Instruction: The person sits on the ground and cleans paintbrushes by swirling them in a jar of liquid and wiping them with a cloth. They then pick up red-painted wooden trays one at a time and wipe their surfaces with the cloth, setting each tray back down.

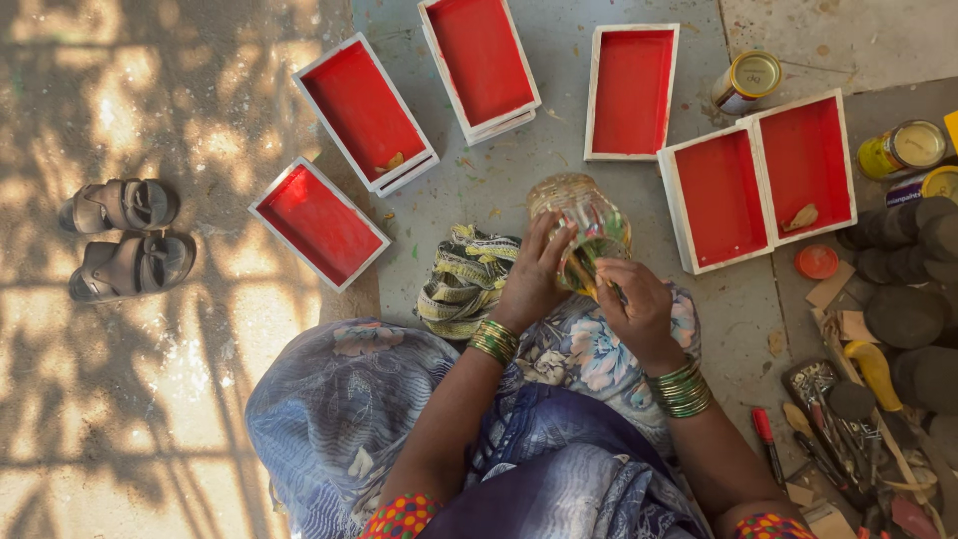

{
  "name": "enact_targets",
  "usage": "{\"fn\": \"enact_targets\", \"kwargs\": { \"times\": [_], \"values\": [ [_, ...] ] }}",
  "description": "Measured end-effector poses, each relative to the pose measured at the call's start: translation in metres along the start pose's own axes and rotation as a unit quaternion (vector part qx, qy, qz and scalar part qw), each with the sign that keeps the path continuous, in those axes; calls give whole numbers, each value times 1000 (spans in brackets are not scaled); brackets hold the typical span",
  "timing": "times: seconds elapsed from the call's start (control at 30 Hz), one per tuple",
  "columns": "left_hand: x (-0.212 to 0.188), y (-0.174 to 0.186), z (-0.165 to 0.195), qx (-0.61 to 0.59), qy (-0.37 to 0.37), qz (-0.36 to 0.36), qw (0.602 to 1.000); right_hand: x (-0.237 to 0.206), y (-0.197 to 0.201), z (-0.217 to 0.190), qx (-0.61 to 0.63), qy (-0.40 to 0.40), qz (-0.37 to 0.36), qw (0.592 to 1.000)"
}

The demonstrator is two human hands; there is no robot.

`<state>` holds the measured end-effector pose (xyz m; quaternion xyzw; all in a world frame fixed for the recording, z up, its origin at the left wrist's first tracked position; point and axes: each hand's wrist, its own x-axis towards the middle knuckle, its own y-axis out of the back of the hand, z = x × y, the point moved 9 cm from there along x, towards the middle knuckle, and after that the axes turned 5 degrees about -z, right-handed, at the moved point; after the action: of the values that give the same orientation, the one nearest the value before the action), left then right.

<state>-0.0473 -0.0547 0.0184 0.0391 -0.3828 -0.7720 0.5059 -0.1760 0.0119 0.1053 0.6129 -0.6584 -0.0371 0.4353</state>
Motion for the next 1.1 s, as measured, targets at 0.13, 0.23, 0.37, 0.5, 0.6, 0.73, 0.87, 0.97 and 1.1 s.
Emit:
{"fn": "enact_targets", "kwargs": {
  "times": [0.13,0.23,0.37,0.5,0.6,0.73,0.87,0.97,1.1],
  "values": [
    [-7,-4,5,6,-10,4,1000,-3,-7,7,-12,-5,-8,1000],
    [-7,-6,6,10,-11,10,1000,-2,-11,9,-14,-3,-13,1000],
    [-7,-8,3,20,-10,10,1000,1,-14,8,-38,2,-16,999],
    [-10,-10,1,20,-17,2,1000,2,-17,6,-56,1,-27,998],
    [-11,-10,0,26,-17,-1,1000,3,-17,5,-47,-6,-31,998],
    [-13,-11,-3,33,7,-36,999,1,-15,2,-50,-11,-20,998],
    [-17,-5,-3,49,14,-40,998,-7,-7,-2,-115,-18,1,993],
    [-18,-2,-6,54,20,-41,997,-10,-4,-1,-129,-33,12,991],
    [-15,0,-10,49,18,-34,998,-7,-7,1,-110,-37,20,993]
  ]
}}
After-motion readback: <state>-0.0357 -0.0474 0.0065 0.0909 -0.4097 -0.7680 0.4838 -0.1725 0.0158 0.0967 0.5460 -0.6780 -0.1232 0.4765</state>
